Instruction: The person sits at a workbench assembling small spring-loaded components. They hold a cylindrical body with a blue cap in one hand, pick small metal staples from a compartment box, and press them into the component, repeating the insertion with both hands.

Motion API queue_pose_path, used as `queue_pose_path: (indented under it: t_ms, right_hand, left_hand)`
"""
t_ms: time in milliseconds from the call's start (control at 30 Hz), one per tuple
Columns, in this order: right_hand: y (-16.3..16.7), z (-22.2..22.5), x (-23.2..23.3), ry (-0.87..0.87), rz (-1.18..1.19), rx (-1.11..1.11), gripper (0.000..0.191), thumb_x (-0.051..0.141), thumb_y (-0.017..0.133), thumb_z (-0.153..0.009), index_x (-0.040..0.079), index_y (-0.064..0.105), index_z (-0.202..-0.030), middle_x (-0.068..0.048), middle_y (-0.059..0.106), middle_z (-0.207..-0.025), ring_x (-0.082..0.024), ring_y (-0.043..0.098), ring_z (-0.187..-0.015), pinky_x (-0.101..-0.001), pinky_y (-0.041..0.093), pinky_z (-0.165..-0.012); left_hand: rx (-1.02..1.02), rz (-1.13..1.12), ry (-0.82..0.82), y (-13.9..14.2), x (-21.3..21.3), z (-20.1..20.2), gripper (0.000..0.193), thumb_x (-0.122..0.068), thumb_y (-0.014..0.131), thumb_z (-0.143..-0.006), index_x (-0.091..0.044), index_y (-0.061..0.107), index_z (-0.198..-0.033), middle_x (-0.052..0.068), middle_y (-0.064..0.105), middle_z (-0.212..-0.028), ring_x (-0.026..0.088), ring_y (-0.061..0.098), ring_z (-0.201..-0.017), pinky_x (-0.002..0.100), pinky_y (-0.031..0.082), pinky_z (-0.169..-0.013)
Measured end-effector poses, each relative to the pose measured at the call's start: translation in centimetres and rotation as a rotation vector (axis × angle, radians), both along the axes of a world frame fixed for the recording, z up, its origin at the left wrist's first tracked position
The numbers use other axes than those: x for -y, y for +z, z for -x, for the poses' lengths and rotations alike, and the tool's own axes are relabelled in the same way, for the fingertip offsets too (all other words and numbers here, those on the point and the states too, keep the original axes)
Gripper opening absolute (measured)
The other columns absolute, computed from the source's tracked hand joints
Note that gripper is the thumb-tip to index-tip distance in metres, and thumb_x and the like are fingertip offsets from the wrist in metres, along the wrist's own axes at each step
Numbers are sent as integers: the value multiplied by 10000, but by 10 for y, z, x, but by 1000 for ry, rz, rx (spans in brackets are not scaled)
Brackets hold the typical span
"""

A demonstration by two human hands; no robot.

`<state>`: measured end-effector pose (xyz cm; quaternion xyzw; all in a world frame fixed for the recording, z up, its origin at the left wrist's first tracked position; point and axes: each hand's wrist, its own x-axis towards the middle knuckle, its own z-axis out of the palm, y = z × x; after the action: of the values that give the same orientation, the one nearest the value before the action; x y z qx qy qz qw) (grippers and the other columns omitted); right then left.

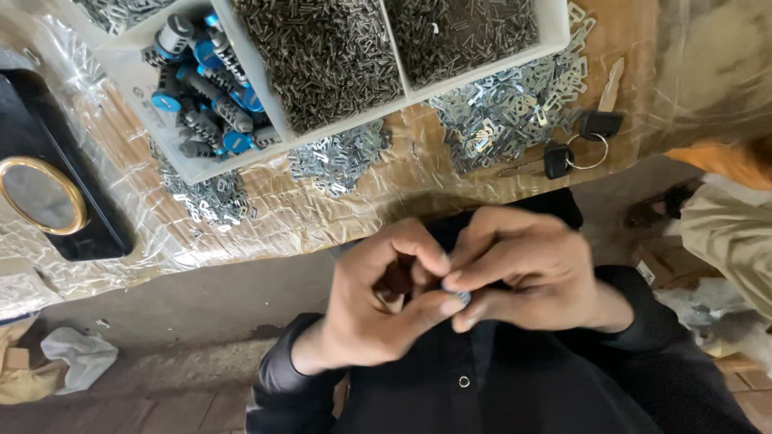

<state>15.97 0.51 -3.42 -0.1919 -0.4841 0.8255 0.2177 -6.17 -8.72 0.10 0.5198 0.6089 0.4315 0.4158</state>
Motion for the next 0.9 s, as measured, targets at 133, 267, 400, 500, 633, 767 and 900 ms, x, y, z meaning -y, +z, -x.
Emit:
queue_pose_path:
  t_ms: [133, 267, 400, 500, 633, 767, 900]
  right_hand:
    - [8, -14, 5, -283, 141, 38, 345, -90, 823, -867, -68, 709, -1191, -218, 645, -1205, -252, 771, -987, -349, 718, -831]
    - [9, -23, 8, -328, 177, 23, 382, -101, 855, -858, -48, 704, -1204, -217, 655, -1194, -248, 772, -968, -362, 718, -820]
    - [1, -22, 9, -305, 265, -5, 406, -95, 841, -874, -53, 687, -1247, -225, 631, -1236, -252, 760, -985, -355, 715, -821]
    - [0, -20, 9, -301, 313, -11, 423, -92, 831, -891, -46, 664, -1277, -238, 623, -1278, -262, 757, -1024, -364, 712, -845]
    - [2, -16, 6, -245, 271, 59, 399, -83, 793, -911, -50, 641, -1278, -264, 613, -1309, -270, 764, -1044, -386, 714, -883]
    - [4, -10, 4, -198, 228, 65, 371, -86, 761, -924, -71, 637, -1274, -281, 597, -1351, -289, 749, -1114, -391, 705, -903]
    - [6, 0, 5, -182, 238, 58, 368, -84, 771, -934, -67, 630, -1273, -279, 600, -1344, -286, 759, -1104, -391, 723, -940]
  left_hand:
    - [-439, -156, 6, -2, -17, -19, 250, -134, 903, -850, -122, 780, -1068, 57, 594, -972, 169, 595, -810, 304, 491, -692]
    - [-849, -340, -39, -12, -31, -14, 250, -134, 864, -894, -108, 773, -1125, 73, 615, -1063, 261, 577, -959, 367, 534, -791]
    - [-595, -396, -143, -17, -22, 2, 265, -67, 863, -785, -35, 723, -1008, 106, 683, -1066, 299, 643, -965, 400, 587, -792]
    - [-699, -280, 142, -9, -9, -1, 279, 49, 888, -889, -54, 710, -1079, 55, 688, -1084, 262, 663, -995, 363, 590, -815]
    - [-244, -103, 66, 7, -6, -18, 266, 52, 811, -854, -61, 740, -1085, 86, 671, -1063, 224, 668, -954, 317, 576, -781]
    - [-115, -207, 33, 11, -14, -19, 244, 18, 849, -845, -65, 714, -1031, 69, 705, -1011, 235, 664, -917, 356, 573, -795]
    - [-364, -166, 134, 13, -11, -7, 243, 37, 832, -916, -77, 679, -1068, 48, 715, -1075, 251, 658, -995, 367, 561, -886]
